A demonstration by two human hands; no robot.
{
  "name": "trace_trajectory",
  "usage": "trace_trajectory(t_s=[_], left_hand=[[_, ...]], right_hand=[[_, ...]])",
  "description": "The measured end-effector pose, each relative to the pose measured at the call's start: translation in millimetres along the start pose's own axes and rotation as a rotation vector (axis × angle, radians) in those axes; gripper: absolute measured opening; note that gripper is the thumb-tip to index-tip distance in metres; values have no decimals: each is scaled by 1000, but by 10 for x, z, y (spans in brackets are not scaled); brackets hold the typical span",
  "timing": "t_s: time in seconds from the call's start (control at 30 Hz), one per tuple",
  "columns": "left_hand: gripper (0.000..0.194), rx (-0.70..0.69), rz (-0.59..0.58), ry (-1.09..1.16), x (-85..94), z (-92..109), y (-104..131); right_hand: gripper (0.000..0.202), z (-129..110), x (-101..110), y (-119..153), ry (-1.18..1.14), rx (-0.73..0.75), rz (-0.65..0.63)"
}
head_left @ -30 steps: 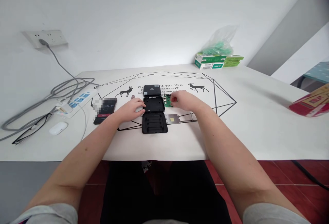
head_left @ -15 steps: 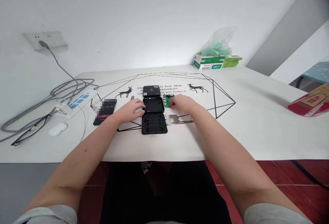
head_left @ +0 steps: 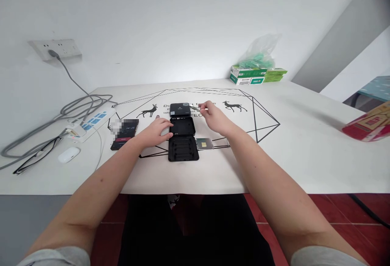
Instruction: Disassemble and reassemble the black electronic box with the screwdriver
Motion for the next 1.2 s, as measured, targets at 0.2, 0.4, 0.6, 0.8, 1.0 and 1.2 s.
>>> trace_trajectory(t_s=[0.2, 0.4, 0.6, 0.8, 1.0, 1.2], left_hand=[[45, 4, 15, -7, -10, -22, -29], [36, -18, -9, -18, -19, -1, -60], [47, -12, 0, -3, -25, -25, -72], [47, -24, 25, -3, -29, -38, -81], [45, -4, 33, -4, -27, -42, -85], [39, 52, 62, -16, -4, -67, -77]], right_hand=[[9, -319, -493, 176, 42, 250, -171], [11, -400, -691, 235, 117, 322, -201], [13, -350, -775, 192, 227, 316, -189], [13, -316, -838, 172, 306, 318, -199], [14, -337, -836, 184, 370, 312, -195], [8, -391, -801, 213, 439, 283, -204]])
Point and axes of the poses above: each hand's wrist, its own y-axis away from the middle knuckle, its own x-axis out of the back of the hand, z = x × y, the point moved 7 cm from there along -y, towards the middle knuckle, and after that the axes turned 11 degrees about y, right-handed, at the moved point
